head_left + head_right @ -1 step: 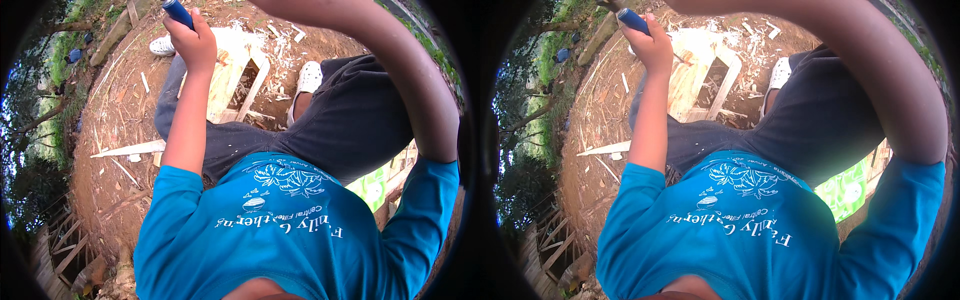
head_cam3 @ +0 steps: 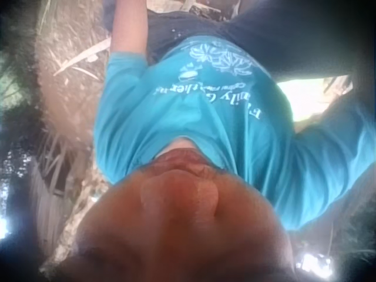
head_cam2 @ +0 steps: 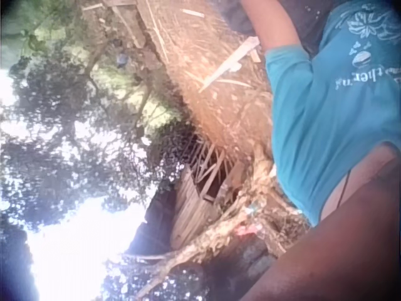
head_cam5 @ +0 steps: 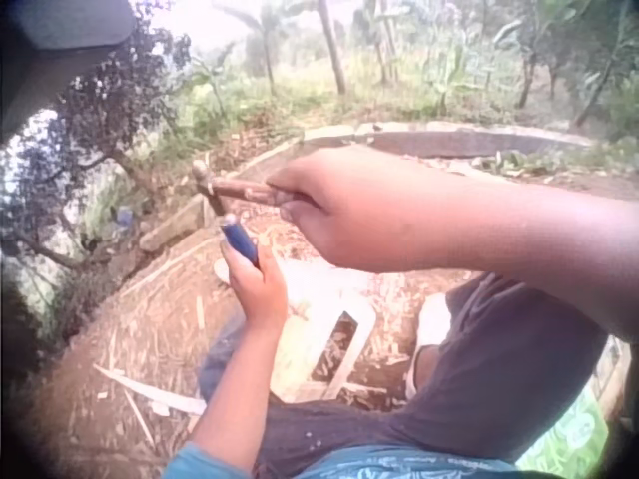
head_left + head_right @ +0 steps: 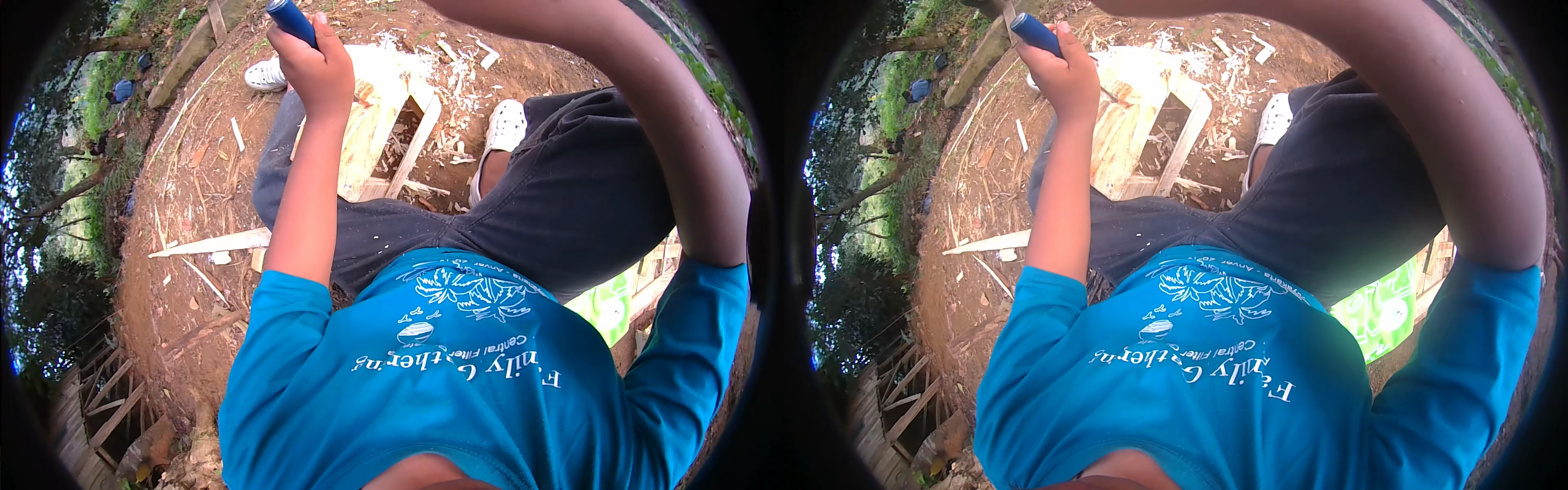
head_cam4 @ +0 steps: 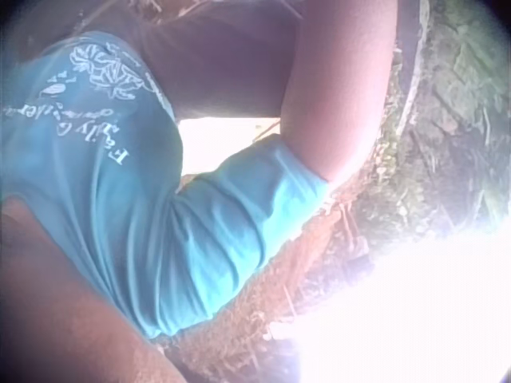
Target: The person carves a piece of wood using a small knife and then uses a chisel and hammer to create a rectangular hole.
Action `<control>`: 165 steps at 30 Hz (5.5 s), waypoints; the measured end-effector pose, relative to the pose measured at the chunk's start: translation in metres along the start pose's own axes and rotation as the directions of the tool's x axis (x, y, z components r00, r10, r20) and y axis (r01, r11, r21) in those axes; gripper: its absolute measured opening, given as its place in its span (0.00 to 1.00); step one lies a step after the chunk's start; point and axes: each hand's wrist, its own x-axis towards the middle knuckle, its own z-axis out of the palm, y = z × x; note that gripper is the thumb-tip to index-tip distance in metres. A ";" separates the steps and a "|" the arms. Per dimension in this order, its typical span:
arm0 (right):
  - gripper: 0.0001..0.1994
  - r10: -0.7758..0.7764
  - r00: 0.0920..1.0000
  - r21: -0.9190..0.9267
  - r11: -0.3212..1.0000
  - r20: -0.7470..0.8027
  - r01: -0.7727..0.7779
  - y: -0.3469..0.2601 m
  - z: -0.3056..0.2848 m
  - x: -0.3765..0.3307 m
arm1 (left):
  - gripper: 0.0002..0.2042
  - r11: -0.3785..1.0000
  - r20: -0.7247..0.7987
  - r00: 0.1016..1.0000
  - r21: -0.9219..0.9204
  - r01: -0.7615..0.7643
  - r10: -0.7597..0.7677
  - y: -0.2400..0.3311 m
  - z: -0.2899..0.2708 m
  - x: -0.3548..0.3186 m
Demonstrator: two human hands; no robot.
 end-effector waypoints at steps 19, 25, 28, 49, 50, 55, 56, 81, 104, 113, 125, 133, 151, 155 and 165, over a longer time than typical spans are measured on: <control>0.14 0.161 0.952 0.123 0.972 0.259 -0.198 -0.003 -0.033 -0.002 | 0.04 0.763 0.413 0.906 -0.557 0.328 -0.087 0.000 -0.029 0.007; 0.15 0.220 0.937 0.154 0.951 0.271 -0.268 -0.013 -0.028 0.000 | 0.05 0.616 0.276 0.951 -0.728 0.301 -0.138 0.023 -0.049 -0.006; 0.15 0.114 0.965 0.179 0.971 0.234 -0.158 -0.009 -0.027 -0.008 | 0.07 0.749 0.185 0.981 -0.641 0.169 -0.063 0.029 -0.050 0.002; 0.21 0.147 0.986 0.326 0.931 0.081 -0.166 -0.032 0.005 0.003 | 0.12 0.773 0.070 0.994 -0.624 0.111 -0.086 -0.006 -0.048 -0.020; 0.21 0.139 0.988 0.331 0.931 0.069 -0.154 -0.046 0.000 0.005 | 0.12 0.771 0.061 0.995 -0.630 0.096 -0.074 -0.007 -0.049 -0.020; 0.19 -0.079 0.997 0.394 0.917 0.007 0.070 -0.080 0.003 0.012 | 0.14 0.760 0.035 0.998 -0.647 0.057 -0.044 -0.010 -0.049 -0.023; 0.17 -0.128 0.991 0.305 0.946 0.036 0.111 -0.073 0.012 0.013 | 0.14 0.769 0.040 0.998 -0.637 0.054 -0.037 -0.009 -0.047 -0.022; 0.19 0.066 0.997 0.154 0.986 -0.039 -0.059 -0.007 0.030 -0.007 | 0.19 0.979 0.030 0.999 -0.202 -0.009 0.015 -0.001 -0.034 -0.004; 0.23 0.052 0.998 0.345 0.937 0.035 -0.061 0.025 0.018 -0.013 | 0.17 0.973 0.268 0.963 -0.222 0.058 0.003 -0.005 -0.013 0.011; 0.22 0.027 0.997 0.268 0.963 0.069 -0.044 0.028 0.023 -0.013 | 0.15 0.570 -0.044 0.930 -0.800 0.186 -0.366 -0.007 -0.066 0.008; 0.22 0.062 0.991 0.175 0.981 0.119 -0.082 0.018 0.023 -0.003 | 0.12 0.637 -0.030 0.965 -0.757 0.148 -0.260 -0.016 -0.058 0.000; 0.24 0.102 0.978 0.226 0.964 0.182 -0.142 0.007 0.025 0.007 | 0.09 0.636 -0.042 0.974 -0.764 0.112 -0.223 -0.023 -0.058 -0.003; 0.20 -0.039 0.999 0.271 0.962 0.035 0.028 -0.059 0.043 0.031 | 0.12 0.736 -0.161 0.954 -0.673 0.080 -0.251 -0.033 -0.050 -0.014; 0.20 -0.094 0.989 0.203 0.972 -0.115 0.116 -0.092 0.037 0.035 | 0.10 0.857 -0.221 0.956 -0.513 0.055 -0.193 -0.031 -0.045 -0.014; 0.18 -0.015 0.991 0.053 0.998 -0.133 0.022 -0.086 0.038 0.027 | 0.12 0.945 -0.191 0.975 -0.322 0.051 -0.117 -0.020 -0.040 -0.006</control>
